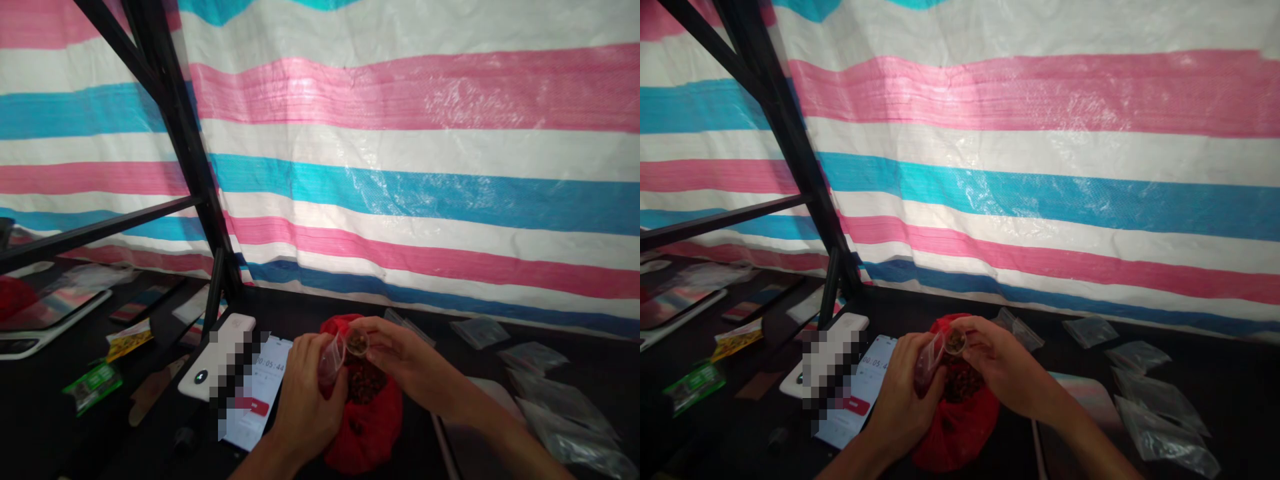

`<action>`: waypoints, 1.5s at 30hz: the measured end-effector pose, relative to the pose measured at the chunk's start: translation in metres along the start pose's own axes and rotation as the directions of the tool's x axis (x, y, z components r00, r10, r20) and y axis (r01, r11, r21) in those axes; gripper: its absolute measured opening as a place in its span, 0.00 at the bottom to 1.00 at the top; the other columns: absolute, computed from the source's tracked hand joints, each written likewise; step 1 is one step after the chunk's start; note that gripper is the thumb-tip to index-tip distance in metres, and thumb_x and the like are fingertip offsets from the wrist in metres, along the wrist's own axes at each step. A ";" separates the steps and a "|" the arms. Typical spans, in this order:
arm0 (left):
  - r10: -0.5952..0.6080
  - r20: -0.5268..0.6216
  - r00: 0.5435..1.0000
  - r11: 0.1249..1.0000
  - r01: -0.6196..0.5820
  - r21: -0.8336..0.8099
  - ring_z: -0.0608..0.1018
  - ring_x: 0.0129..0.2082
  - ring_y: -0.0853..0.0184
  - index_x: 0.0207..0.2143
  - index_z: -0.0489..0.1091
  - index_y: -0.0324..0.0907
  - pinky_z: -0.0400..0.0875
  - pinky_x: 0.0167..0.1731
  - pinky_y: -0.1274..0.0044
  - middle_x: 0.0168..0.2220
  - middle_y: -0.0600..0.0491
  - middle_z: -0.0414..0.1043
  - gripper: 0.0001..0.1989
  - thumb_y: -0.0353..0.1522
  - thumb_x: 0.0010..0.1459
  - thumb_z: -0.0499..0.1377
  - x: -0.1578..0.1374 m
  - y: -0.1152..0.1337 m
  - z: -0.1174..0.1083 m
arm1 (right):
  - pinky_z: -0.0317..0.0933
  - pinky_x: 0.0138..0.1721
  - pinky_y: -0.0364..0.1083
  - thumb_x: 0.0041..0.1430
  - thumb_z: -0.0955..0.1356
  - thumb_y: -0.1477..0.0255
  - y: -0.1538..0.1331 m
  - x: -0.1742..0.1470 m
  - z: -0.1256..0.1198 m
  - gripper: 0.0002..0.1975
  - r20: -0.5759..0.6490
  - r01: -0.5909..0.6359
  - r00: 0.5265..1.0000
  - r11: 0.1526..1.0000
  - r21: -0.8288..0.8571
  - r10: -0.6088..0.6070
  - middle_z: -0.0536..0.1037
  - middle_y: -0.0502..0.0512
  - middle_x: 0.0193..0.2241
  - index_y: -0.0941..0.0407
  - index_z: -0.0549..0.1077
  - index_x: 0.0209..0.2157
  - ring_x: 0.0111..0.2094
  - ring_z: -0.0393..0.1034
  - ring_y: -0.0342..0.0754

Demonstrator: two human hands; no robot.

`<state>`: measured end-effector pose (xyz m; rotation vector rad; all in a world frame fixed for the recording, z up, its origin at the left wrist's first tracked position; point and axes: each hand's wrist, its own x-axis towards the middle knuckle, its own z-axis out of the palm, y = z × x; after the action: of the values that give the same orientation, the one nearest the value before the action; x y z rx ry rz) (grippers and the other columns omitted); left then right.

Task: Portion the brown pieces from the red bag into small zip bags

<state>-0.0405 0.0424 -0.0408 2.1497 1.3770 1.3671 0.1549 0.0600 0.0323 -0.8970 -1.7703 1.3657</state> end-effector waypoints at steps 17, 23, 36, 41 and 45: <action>0.039 0.003 0.999 0.992 -0.039 0.119 0.73 0.49 0.55 0.48 0.69 0.47 0.70 0.49 0.62 0.47 0.49 0.73 0.19 0.27 0.55 0.65 -0.003 -0.006 0.002 | 0.65 0.55 0.49 0.62 0.66 0.82 -0.015 -0.007 0.023 0.20 -0.036 0.002 0.999 0.810 -0.586 -0.029 0.72 0.55 0.52 0.51 0.74 0.53 0.51 0.70 0.49; 0.034 0.047 0.998 0.980 -0.043 0.192 0.73 0.50 0.54 0.51 0.69 0.47 0.67 0.51 0.60 0.47 0.49 0.75 0.18 0.31 0.58 0.65 -0.002 -0.007 0.002 | 0.65 0.56 0.52 0.66 0.63 0.82 -0.011 -0.006 0.025 0.21 0.076 0.134 0.990 0.673 -0.727 -0.115 0.73 0.59 0.54 0.52 0.74 0.55 0.54 0.69 0.53; 0.032 -0.018 0.999 0.994 -0.030 0.102 0.71 0.48 0.54 0.43 0.70 0.45 0.69 0.49 0.60 0.46 0.49 0.71 0.15 0.28 0.53 0.65 -0.005 -0.007 0.004 | 0.68 0.52 0.51 0.64 0.64 0.84 -0.006 -0.007 0.033 0.26 0.142 0.204 0.979 0.649 -0.733 -0.148 0.73 0.58 0.51 0.49 0.69 0.61 0.51 0.70 0.53; -0.016 -0.010 1.000 0.997 0.017 0.073 0.73 0.46 0.56 0.41 0.72 0.45 0.72 0.46 0.62 0.44 0.49 0.71 0.12 0.27 0.53 0.65 -0.006 -0.002 0.004 | 0.66 0.56 0.50 0.63 0.62 0.86 -0.010 -0.007 0.035 0.23 0.149 0.202 0.979 0.728 -0.655 -0.137 0.72 0.58 0.52 0.52 0.72 0.55 0.54 0.68 0.51; -0.045 -0.014 0.999 0.997 0.045 0.060 0.74 0.45 0.58 0.40 0.73 0.45 0.74 0.43 0.66 0.43 0.49 0.69 0.11 0.28 0.54 0.66 -0.005 0.004 0.003 | 0.64 0.57 0.49 0.61 0.62 0.86 -0.014 -0.007 0.029 0.21 0.162 0.244 0.970 0.745 -0.620 -0.184 0.73 0.57 0.52 0.52 0.75 0.49 0.55 0.67 0.50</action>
<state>-0.0360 0.0375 -0.0427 2.1371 1.4803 1.3420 0.1322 0.0372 0.0402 -0.9353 -2.3869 0.6452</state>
